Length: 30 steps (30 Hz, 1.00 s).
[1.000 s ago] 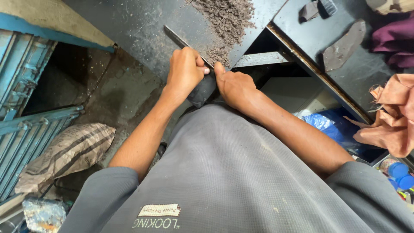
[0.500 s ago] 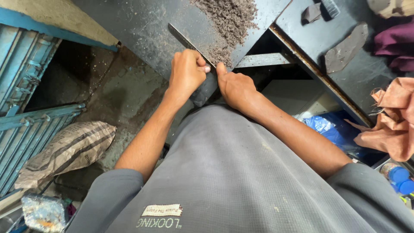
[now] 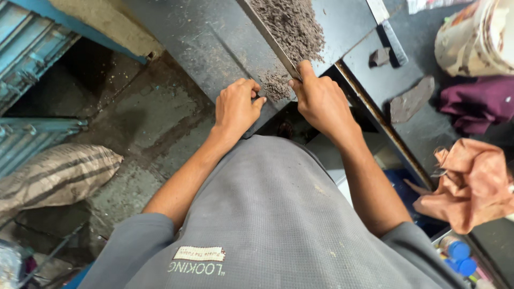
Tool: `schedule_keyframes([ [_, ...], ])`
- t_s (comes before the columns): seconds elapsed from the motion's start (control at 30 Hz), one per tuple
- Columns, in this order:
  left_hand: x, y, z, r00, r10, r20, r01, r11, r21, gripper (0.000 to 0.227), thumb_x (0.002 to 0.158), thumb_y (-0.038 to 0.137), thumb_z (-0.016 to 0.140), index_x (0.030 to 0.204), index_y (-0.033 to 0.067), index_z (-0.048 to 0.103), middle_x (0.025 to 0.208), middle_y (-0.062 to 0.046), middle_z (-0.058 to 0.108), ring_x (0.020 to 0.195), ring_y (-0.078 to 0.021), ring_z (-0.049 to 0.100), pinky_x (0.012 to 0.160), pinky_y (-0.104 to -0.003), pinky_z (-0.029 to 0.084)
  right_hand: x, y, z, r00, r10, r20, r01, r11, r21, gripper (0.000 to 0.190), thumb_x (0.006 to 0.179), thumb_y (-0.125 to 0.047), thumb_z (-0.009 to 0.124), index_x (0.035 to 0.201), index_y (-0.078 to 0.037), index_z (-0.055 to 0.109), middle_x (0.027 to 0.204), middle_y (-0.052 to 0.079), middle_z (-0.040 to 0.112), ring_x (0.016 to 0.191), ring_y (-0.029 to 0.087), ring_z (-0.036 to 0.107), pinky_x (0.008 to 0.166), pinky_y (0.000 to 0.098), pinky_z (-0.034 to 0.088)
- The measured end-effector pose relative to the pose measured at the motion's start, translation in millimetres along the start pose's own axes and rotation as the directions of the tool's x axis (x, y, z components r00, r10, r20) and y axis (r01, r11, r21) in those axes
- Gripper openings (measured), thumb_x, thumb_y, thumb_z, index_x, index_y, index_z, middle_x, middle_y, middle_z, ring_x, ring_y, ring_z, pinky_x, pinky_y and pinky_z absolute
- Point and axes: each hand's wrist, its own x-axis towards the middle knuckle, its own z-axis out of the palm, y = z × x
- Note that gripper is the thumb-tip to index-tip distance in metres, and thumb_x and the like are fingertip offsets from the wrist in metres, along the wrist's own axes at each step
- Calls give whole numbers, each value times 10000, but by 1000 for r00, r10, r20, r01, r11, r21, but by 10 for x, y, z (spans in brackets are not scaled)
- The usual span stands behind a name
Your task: The person holds a small dark metal piece in the left hand and uses a flat metal file in the right hand to file its surface on a metal workbench. The person repeatedly files the same piece, generating metal shavings that accumulate on the bench.
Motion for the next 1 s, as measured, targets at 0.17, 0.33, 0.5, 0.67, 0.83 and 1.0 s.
schedule_keyframes([
  [0.17, -62, -58, -58, 1000, 14, -14, -14, 1000, -25, 190, 828, 205, 803, 963, 76, 767, 936, -80, 751, 838, -295, 735, 729, -420, 565, 46, 131, 181, 1000, 2, -1, -2, 993, -122, 228, 1054, -270, 615, 1105, -79, 502, 675, 243, 637, 645, 503, 611, 573, 606, 438],
  [0.33, -95, -57, 61, 968, 195, -155, -189, 980, 55, 315, 793, 265, 822, 1012, 47, 760, 900, -106, 723, 835, -328, 711, 684, -448, 545, 7, 171, -20, 979, 194, 63, -196, 980, 20, 384, 954, -284, 760, 1198, -88, 537, 660, 239, 648, 638, 421, 661, 623, 547, 480],
  [0.5, -72, -116, 149, 992, 66, -111, -72, 996, -47, 254, 841, 247, 779, 1017, 65, 793, 893, -98, 727, 782, -293, 714, 699, -427, 559, -8, 99, -112, 997, -48, -53, 58, 978, 200, 632, 868, -88, 737, 1453, -89, 496, 970, 190, 693, 823, 307, 711, 739, 422, 554],
  [0.67, -89, -100, 223, 984, 61, -168, -65, 998, -20, 279, 836, 231, 787, 1037, 38, 793, 898, -109, 744, 776, -289, 723, 698, -424, 565, -170, 177, -46, 991, -121, -50, 129, 972, 196, 696, 823, -44, 716, 1496, -68, 541, 1006, 161, 646, 769, 237, 635, 692, 348, 536],
  [0.83, 100, -166, 195, 982, -156, -111, 130, 968, -214, 275, 796, 223, 807, 990, 28, 812, 866, -141, 789, 770, -233, 769, 721, -347, 603, -284, 319, 25, 996, 11, -92, 15, 963, 270, 387, 966, -45, 640, 1350, -38, 694, 950, 103, 681, 730, 151, 614, 643, 304, 489],
  [1.0, 143, -429, -50, 975, -219, 37, 206, 830, -519, 258, 836, 207, 826, 1044, 57, 798, 947, -96, 808, 831, -117, 783, 744, -242, 622, -357, 398, 85, 988, -89, -130, 120, 959, 256, 254, 1014, -109, 686, 1255, -27, 695, 925, 100, 701, 712, 175, 622, 588, 321, 467],
])
